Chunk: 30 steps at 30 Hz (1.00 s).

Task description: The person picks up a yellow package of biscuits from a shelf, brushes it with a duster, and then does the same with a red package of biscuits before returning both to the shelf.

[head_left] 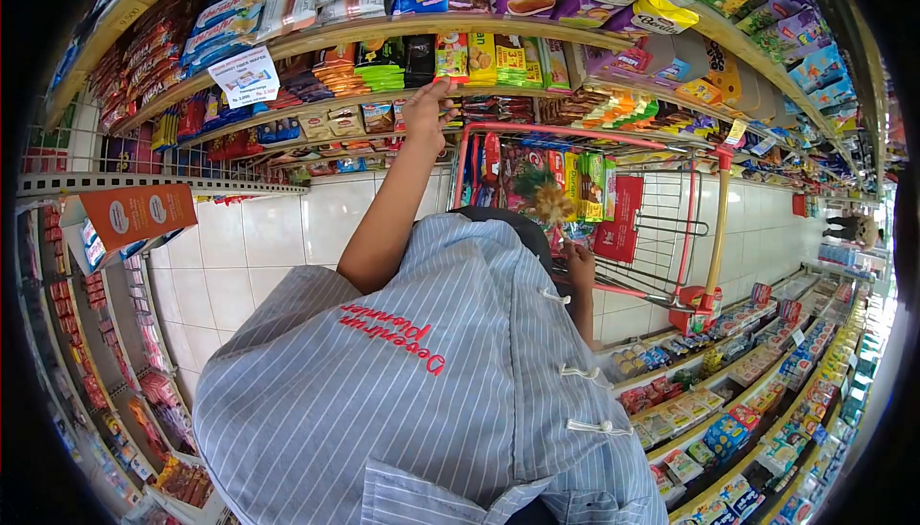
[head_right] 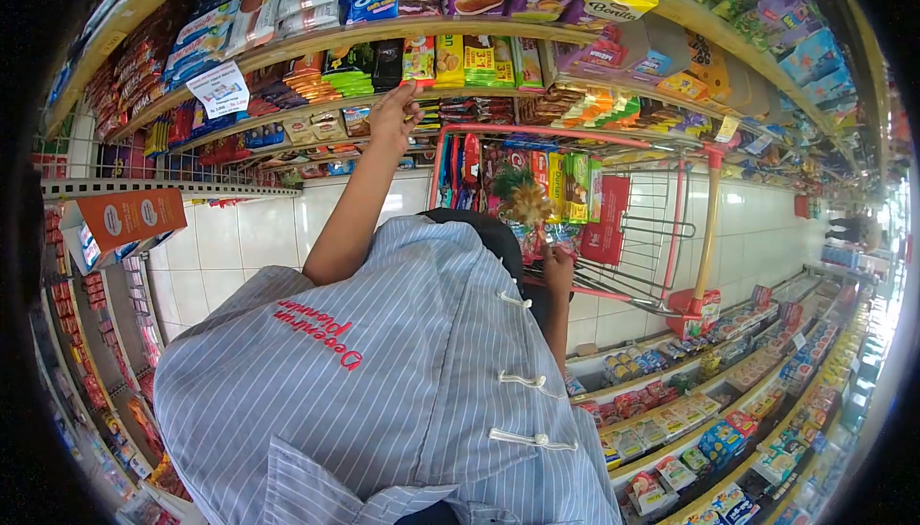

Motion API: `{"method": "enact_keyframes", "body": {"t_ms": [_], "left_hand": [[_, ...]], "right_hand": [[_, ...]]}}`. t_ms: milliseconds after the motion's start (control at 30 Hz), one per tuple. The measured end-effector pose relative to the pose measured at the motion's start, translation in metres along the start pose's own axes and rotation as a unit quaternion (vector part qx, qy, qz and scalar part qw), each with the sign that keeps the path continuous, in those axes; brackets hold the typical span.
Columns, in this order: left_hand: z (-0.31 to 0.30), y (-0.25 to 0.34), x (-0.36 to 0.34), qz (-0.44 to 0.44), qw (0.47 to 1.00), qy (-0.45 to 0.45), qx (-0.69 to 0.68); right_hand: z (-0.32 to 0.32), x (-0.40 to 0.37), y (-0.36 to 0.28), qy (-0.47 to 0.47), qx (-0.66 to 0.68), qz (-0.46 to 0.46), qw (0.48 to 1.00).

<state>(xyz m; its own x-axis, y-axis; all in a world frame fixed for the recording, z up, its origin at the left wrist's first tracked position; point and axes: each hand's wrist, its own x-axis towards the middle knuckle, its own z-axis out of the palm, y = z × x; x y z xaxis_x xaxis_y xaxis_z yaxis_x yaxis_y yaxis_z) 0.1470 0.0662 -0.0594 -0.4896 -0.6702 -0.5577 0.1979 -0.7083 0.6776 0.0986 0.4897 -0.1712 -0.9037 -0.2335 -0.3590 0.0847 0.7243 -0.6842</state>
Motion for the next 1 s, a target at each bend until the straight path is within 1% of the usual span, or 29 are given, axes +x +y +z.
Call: {"method": "enact_keyframes", "body": {"t_ms": [133,233,333,533,700,800,867,933,1000], "left_hand": [[0.002,0.0,0.002,0.005,1.0,0.015,-0.005],[0.004,0.001,0.003,0.009,1.0,0.02,-0.001],[0.004,0.001,0.006,0.012,1.0,0.02,0.0],[0.003,-0.001,0.009,0.016,1.0,0.015,-0.006],[0.002,-0.001,0.01,0.017,1.0,0.011,-0.005],[0.002,-0.001,0.01,0.019,1.0,0.009,-0.003],[0.004,0.003,0.004,-0.001,1.0,0.006,-0.003],[0.002,0.006,-0.005,-0.001,1.0,-0.001,0.01],[-0.004,0.005,-0.016,-0.003,1.0,-0.008,0.026]], "right_hand": [[0.0,-0.001,-0.002,0.0,-0.006,-0.001,1.0],[0.0,-0.001,-0.002,-0.009,0.024,0.009,1.0],[0.0,-0.001,-0.002,-0.003,0.02,-0.006,1.0],[-0.001,0.0,-0.003,-0.016,-0.012,0.028,0.999],[0.003,0.003,0.006,0.01,-0.013,-0.009,1.0],[0.0,-0.003,-0.007,-0.002,-0.003,0.005,1.0],[0.001,-0.002,-0.006,0.002,0.007,0.005,1.0],[0.001,-0.002,-0.002,0.005,0.02,0.01,1.0],[-0.002,0.001,0.0,0.016,0.025,-0.024,0.999]]}}
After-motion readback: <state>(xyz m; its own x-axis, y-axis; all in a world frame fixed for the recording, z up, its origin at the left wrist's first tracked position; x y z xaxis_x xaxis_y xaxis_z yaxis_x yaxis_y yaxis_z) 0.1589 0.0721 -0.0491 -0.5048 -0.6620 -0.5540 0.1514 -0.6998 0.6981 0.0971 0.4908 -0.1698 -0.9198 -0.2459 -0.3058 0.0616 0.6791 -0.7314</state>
